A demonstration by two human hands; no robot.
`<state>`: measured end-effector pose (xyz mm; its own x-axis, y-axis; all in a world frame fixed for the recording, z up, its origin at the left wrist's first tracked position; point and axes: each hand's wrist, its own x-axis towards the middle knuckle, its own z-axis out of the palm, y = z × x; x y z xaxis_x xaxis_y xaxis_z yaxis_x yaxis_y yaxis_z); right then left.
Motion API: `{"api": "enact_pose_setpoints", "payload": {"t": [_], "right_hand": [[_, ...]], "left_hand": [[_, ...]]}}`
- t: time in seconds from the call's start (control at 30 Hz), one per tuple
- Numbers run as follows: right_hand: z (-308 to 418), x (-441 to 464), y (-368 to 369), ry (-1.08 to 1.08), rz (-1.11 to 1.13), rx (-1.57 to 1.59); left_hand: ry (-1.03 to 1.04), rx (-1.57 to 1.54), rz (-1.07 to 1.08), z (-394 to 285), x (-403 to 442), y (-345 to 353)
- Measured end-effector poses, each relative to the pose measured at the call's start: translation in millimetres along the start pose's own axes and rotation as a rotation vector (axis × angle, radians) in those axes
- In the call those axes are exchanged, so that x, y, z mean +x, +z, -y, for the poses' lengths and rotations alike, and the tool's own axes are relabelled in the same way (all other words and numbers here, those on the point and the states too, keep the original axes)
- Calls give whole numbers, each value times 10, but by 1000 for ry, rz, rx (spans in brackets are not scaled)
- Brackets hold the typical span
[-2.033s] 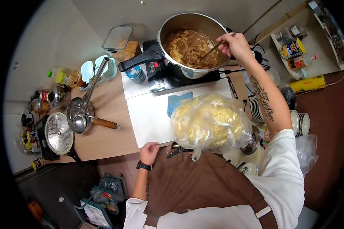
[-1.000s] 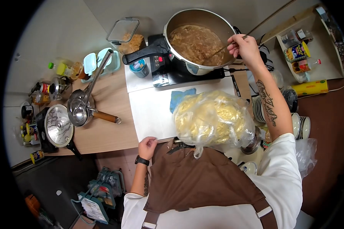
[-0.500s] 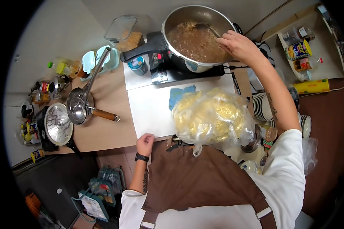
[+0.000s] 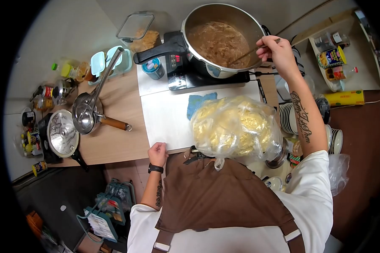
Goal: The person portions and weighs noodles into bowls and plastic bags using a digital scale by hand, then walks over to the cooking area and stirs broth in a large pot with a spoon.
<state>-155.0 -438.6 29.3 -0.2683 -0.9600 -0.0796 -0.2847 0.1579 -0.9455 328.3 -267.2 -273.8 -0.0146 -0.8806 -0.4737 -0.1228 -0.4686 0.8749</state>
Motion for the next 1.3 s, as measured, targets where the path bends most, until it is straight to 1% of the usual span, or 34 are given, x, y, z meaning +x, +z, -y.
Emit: {"api": "enact_pose_setpoints", "payload": {"t": [0.03, 0.13, 0.23, 0.33, 0.37, 0.47, 0.5, 0.6, 0.63, 0.73, 0.77, 0.87, 0.9, 1.0, 1.13, 1.17, 1.2, 1.27, 1.3], "right_hand": [[-2, 2, 2, -11, -7, 58], [48, 19, -3, -103, 0, 35], [107, 38, 45, -279, 28, -218], [53, 97, 43, -732, 33, -820], [-28, 154, 6, -792, 97, -947], [-169, 210, -87, -767, 311, -1284], [-95, 120, -54, -703, 346, -1286], [11, -24, -31, -530, 340, -1151], [-7, -49, -19, -596, 253, -1031], [195, -157, -1, -168, 206, -654], [123, -141, 9, -80, 130, -423], [-108, -37, -49, 53, 36, -16], [-130, -46, -52, 33, 16, 41], [-117, -89, -6, -110, -70, 20], [-93, -36, 19, -412, -26, -315], [-96, 0, -3, -510, -32, -532], [-64, 39, -11, -653, -9, -764], [-45, 100, -37, -818, 100, -1034], [-16, 99, -24, -771, 166, -1102]], "left_hand": [[-4, -4, 1, -13, -6, 0], [-20, -11, 4, -55, -14, 5], [-34, -2, 5, -74, -20, 6], [-36, 23, 0, -65, -12, 7], [-35, 35, -1, -63, -1, 1], [-28, 31, 2, -62, 1, -4], [-26, 37, 3, -64, 15, 2], [-30, 40, -1, -56, -6, 8], [-33, 36, -1, -68, 3, 14], [-39, 24, -4, -84, 8, 10], [-41, 22, -2, -84, 6, 7], [-40, 10, 9, -56, 19, -7], [-42, 15, 13, -65, 23, -3], [-51, 27, 18, -110, 11, -9], [-69, 18, 25, -130, -1, 0], [-75, 9, 17, -124, 13, -1], [-70, 22, 24, -113, 26, 0], [-73, 48, 11, -88, 19, -15], [-71, 43, 18, -104, 24, -19]]}}
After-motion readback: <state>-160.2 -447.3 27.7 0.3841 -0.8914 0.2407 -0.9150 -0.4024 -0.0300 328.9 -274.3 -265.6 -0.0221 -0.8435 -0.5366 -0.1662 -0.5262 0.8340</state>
